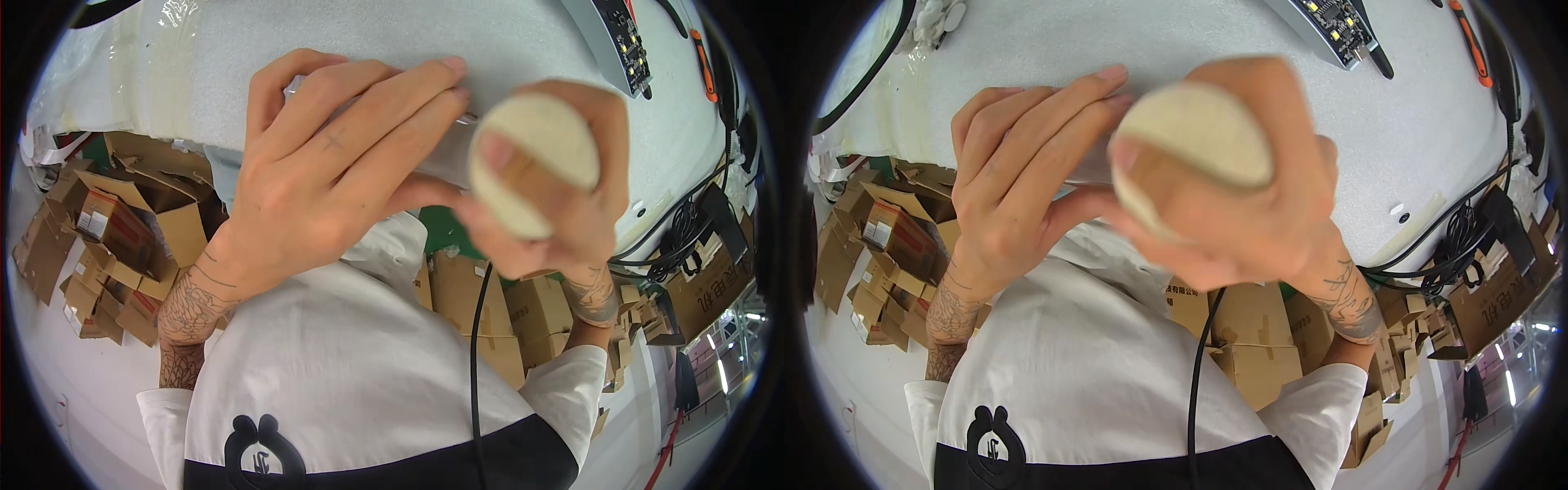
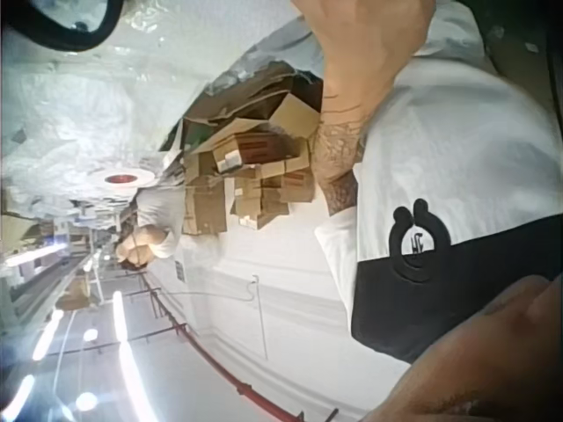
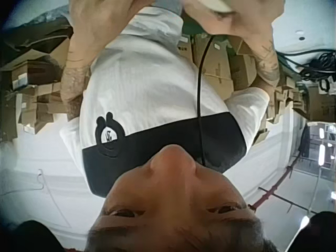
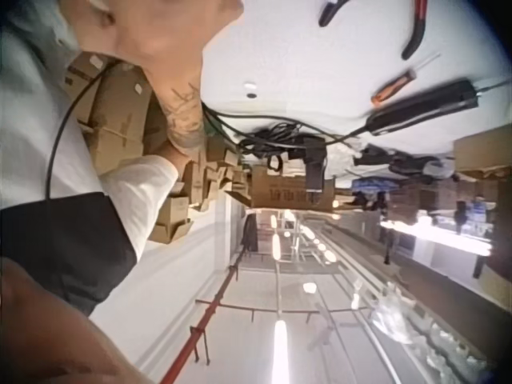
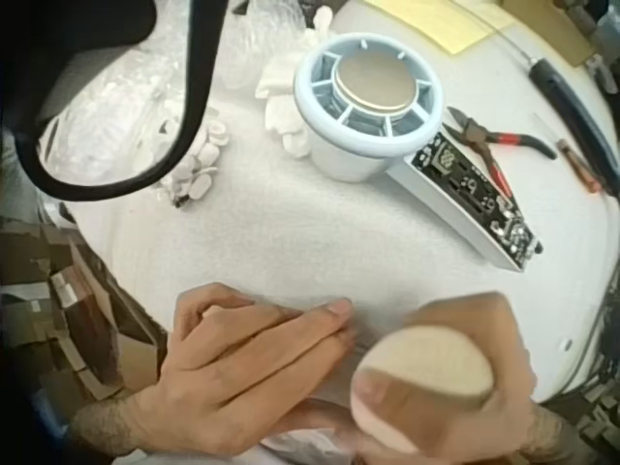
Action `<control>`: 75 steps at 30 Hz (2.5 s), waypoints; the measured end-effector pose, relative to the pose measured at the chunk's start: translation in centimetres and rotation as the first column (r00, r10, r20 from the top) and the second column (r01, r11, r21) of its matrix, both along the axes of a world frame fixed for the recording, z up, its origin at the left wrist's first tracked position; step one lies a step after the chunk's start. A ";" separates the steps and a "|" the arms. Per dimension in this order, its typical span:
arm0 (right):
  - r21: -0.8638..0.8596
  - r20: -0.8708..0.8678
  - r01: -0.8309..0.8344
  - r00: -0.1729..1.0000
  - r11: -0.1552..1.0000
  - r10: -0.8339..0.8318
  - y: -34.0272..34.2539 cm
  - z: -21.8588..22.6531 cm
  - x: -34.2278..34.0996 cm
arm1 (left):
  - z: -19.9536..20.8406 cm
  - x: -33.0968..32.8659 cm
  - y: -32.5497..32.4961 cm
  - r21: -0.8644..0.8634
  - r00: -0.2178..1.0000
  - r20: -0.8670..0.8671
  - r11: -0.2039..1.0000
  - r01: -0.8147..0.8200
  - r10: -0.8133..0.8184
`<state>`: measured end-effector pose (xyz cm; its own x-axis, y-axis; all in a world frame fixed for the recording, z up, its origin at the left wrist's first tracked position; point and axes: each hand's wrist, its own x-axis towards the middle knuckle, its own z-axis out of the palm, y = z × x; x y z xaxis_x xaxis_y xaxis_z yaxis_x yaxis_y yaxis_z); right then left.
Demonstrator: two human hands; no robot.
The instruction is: Assembling and testing electronic components, specifically a small fan and circuit board, using various hand tools.
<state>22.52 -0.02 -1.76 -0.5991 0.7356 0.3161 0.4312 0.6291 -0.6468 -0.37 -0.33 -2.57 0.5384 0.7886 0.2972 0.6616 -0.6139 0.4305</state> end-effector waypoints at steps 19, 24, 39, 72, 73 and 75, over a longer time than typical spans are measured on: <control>-0.070 -0.023 -0.014 1.000 0.997 0.012 2.1 0.4 0.4 | 1.3 0.4 1.1 -0.062 0.998 -0.056 0.998 0.028 -0.032; -0.005 -0.141 -0.082 0.987 0.997 0.080 1.9 -0.7 -0.1 | 1.1 0.3 0.9 -0.088 0.999 -0.034 0.996 0.028 -0.031; 0.108 -0.137 -0.022 0.990 0.994 0.037 1.0 -2.8 1.7 | 0.8 -0.3 0.5 -0.083 0.999 -0.022 0.996 0.027 -0.029; -0.426 -0.275 0.485 0.735 0.764 -0.620 -5.3 2.9 -4.4 | 7.1 0.2 -1.6 -0.156 0.999 -0.033 0.988 -0.012 0.006; -0.405 -0.283 0.494 0.732 0.769 -0.619 -5.7 3.5 -4.6 | 8.1 0.3 -2.1 -0.135 1.000 -0.025 0.991 -0.004 0.000; -0.495 -0.394 0.418 0.673 0.761 -0.626 -6.5 4.2 -5.1 | 9.0 0.4 -2.9 -0.106 1.000 0.003 0.994 -0.020 0.020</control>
